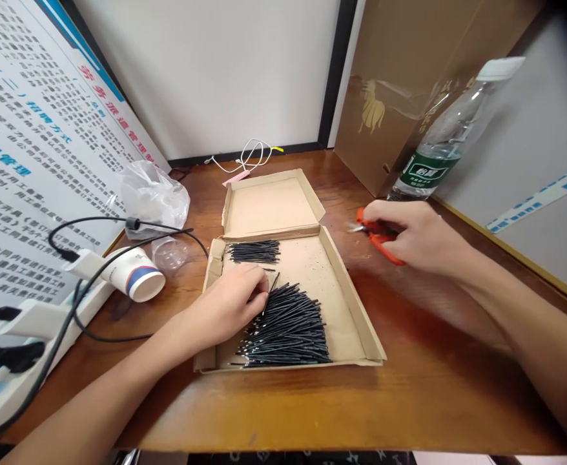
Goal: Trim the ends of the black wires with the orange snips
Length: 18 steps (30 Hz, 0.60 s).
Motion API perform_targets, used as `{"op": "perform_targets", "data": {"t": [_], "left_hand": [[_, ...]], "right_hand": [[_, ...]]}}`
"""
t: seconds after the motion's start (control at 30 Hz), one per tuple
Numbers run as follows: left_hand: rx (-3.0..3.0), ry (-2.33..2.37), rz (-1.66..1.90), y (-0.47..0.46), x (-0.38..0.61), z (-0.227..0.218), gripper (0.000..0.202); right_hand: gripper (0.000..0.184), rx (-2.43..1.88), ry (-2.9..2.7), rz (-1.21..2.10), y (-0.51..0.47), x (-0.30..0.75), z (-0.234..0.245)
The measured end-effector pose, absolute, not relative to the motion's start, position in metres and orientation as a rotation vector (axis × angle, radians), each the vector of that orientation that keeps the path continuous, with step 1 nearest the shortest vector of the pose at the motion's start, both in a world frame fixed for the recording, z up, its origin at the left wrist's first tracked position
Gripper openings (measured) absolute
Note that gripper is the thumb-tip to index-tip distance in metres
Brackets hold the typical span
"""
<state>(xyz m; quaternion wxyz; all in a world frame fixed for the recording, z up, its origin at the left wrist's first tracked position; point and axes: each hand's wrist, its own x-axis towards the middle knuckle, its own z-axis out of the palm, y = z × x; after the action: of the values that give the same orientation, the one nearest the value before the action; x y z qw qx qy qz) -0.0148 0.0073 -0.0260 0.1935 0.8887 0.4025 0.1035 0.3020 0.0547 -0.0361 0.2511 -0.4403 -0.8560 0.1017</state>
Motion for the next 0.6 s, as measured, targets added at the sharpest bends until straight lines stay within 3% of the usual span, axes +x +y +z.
{"op": "perform_targets", "data": {"t": [0.1, 0.2, 0.6], "left_hand": [[2.496, 1.131, 0.289, 0.009, -0.015, -0.024, 0.012], [2.531, 1.135, 0.292, 0.010, -0.015, -0.023, 0.012], [2.554, 1.092, 0.283, 0.009, -0.016, -0.028, 0.011]], "right_hand": [[0.014, -1.131, -2.593, 0.307, 0.058, 0.305, -0.038], [0.011, -1.193, -2.548, 0.125, 0.058, 0.307, -0.036], [0.011, -1.276, -2.615, 0.239, 0.058, 0.303, -0.046]]}}
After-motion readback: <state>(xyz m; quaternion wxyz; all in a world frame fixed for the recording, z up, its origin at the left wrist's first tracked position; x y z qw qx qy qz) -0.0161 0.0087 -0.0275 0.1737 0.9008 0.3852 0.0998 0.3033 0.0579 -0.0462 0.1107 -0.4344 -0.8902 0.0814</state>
